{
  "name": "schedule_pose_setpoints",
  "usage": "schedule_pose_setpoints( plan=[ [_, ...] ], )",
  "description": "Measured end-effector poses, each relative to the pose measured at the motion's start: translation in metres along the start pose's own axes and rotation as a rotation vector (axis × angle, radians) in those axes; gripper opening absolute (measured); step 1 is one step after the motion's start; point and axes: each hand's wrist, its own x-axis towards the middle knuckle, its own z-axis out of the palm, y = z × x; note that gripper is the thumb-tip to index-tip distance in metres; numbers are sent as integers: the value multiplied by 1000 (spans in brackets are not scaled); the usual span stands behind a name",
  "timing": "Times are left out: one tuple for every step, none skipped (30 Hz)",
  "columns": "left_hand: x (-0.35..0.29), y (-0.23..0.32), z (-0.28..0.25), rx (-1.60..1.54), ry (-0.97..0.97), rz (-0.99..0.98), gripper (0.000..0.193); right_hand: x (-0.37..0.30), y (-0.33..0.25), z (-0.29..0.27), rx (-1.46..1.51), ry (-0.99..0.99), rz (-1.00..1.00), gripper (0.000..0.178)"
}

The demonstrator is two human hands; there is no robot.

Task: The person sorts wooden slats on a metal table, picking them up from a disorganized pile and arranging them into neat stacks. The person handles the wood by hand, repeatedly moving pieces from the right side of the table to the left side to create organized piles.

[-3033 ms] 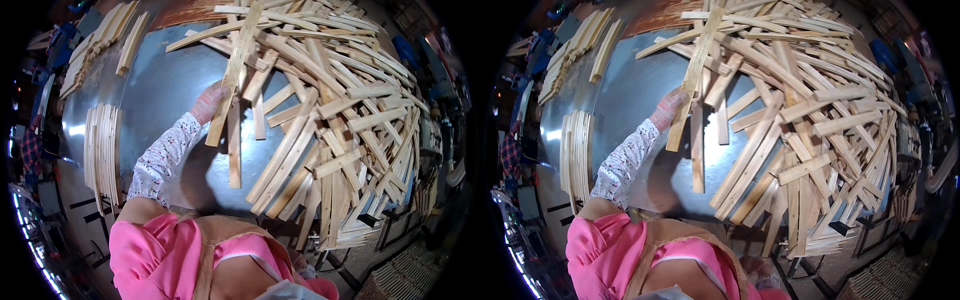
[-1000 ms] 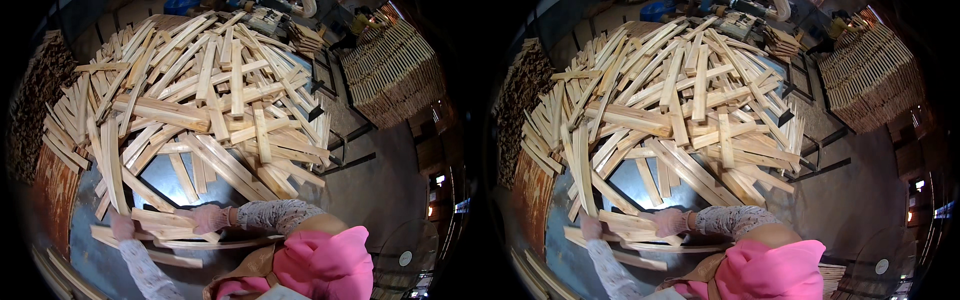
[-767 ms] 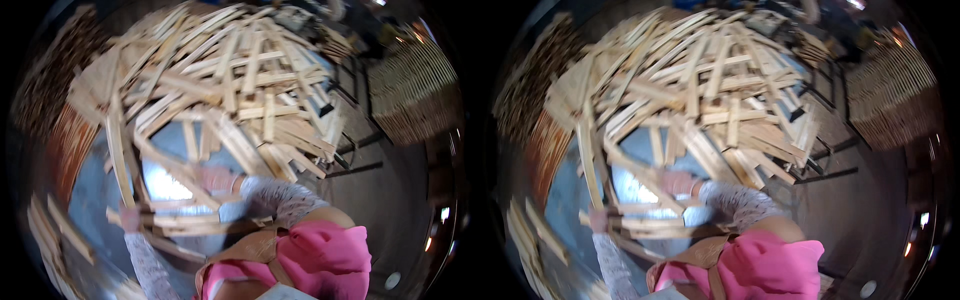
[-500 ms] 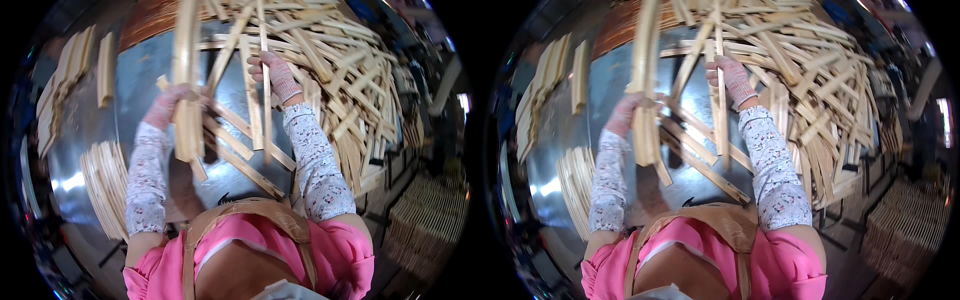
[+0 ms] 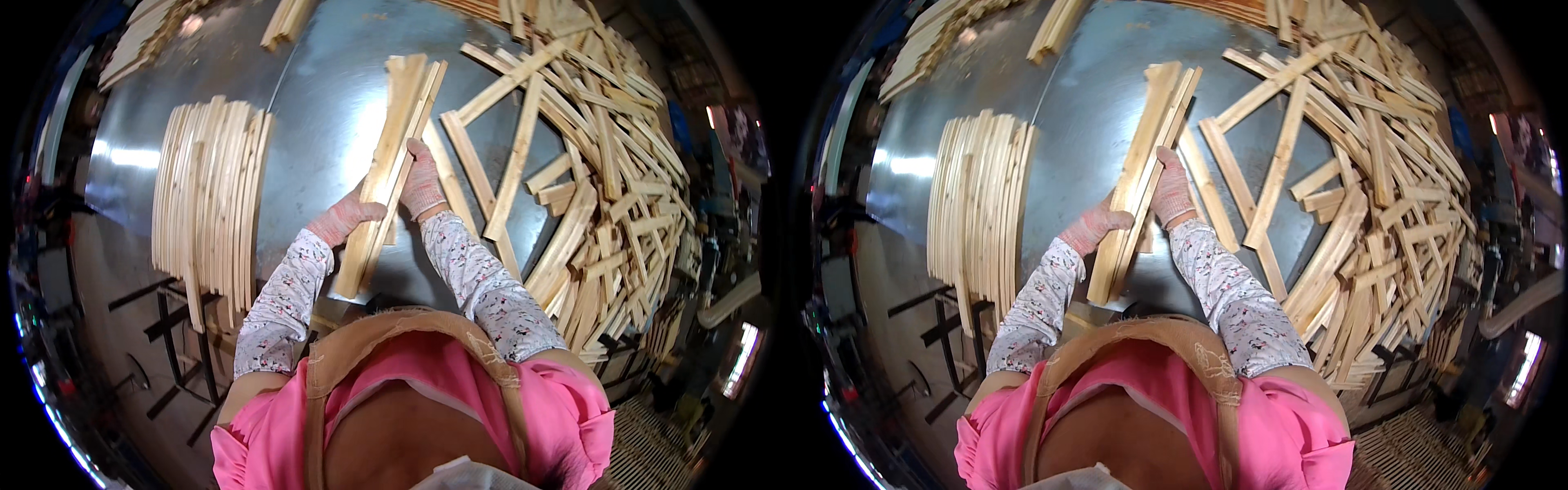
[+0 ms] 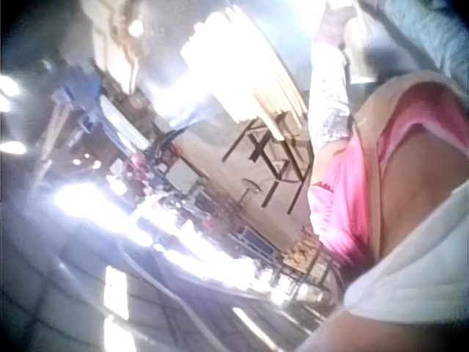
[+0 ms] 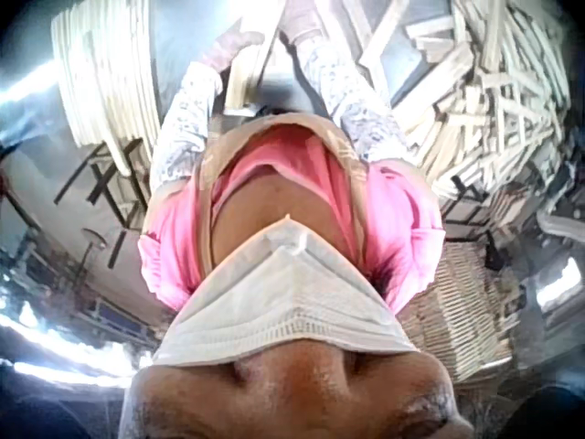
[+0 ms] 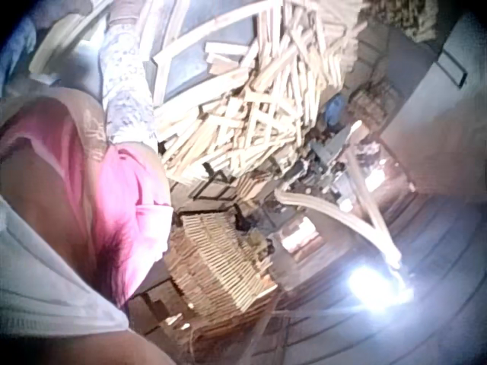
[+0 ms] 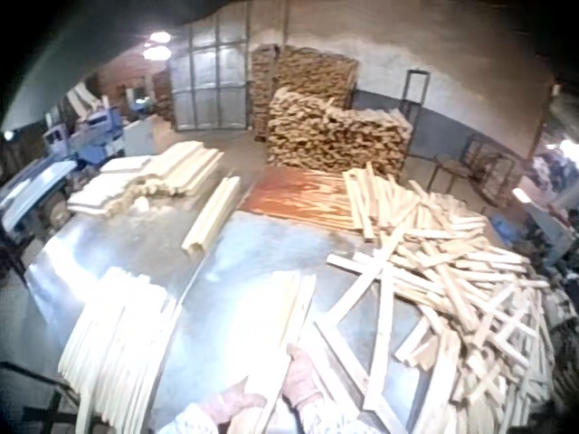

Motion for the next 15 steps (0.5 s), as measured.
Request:
schedule_pose_setpoints(
  plan=[
    [-12, -6, -6, 13, 51, 50, 92, -5, 11, 9, -139, -100, 52, 50],
    [-20, -2, -1, 30, 73, 96, 101, -8, 22, 13, -301, -81, 16, 51],
    [-38, 6, -5, 193, 222, -75, 115, -9, 37, 18, -463, -62, -20, 52],
    [-53, 9, -9, 500, 362, -133, 114, -10, 42, 20, -618, -39, -64, 53],
    [-70, 7, -16, 805, 499, -187, 113, 4, 38, 2, -1052, -111, -219, 56],
    [-82, 22, -15, 995, 579, -330, 112, 20, 34, -17, -1473, -117, -417, 60],
    [-96, 34, -17, 1165, 648, -501, 111, -7, 21, -8, -1610, -56, -637, 62],
    [-107, 55, -14, 1210, 642, -756, 109, -29, 4, -10, -1740, 26, -870, 66],
    [-128, 9, -43, 1420, 754, -625, 103, -40, -10, -22, -1826, 70, -843, 66],
    [-151, -46, -77, 1622, 857, -485, 98, -49, -23, -39, -1916, 115, -809, 65],
    [-165, -64, -94, 1751, 910, -333, 94, -65, -34, -62, -2006, 185, -749, 66],
    [-175, -75, -108, 1877, 957, -165, 90, -84, -40, -83, -2089, 260, -686, 67],
    [-177, -84, -111, 1985, 1016, 7, 86, -87, -37, -111, -2135, 280, -836, 66],
    [-173, -84, -107, 1922, 1031, -39, 84, -86, -32, -149, -2178, 306, -986, 65],
    [-170, -72, -103, 1864, 1038, -84, 82, -90, -28, -174, -2214, 335, -1135, 65]
  ],
)
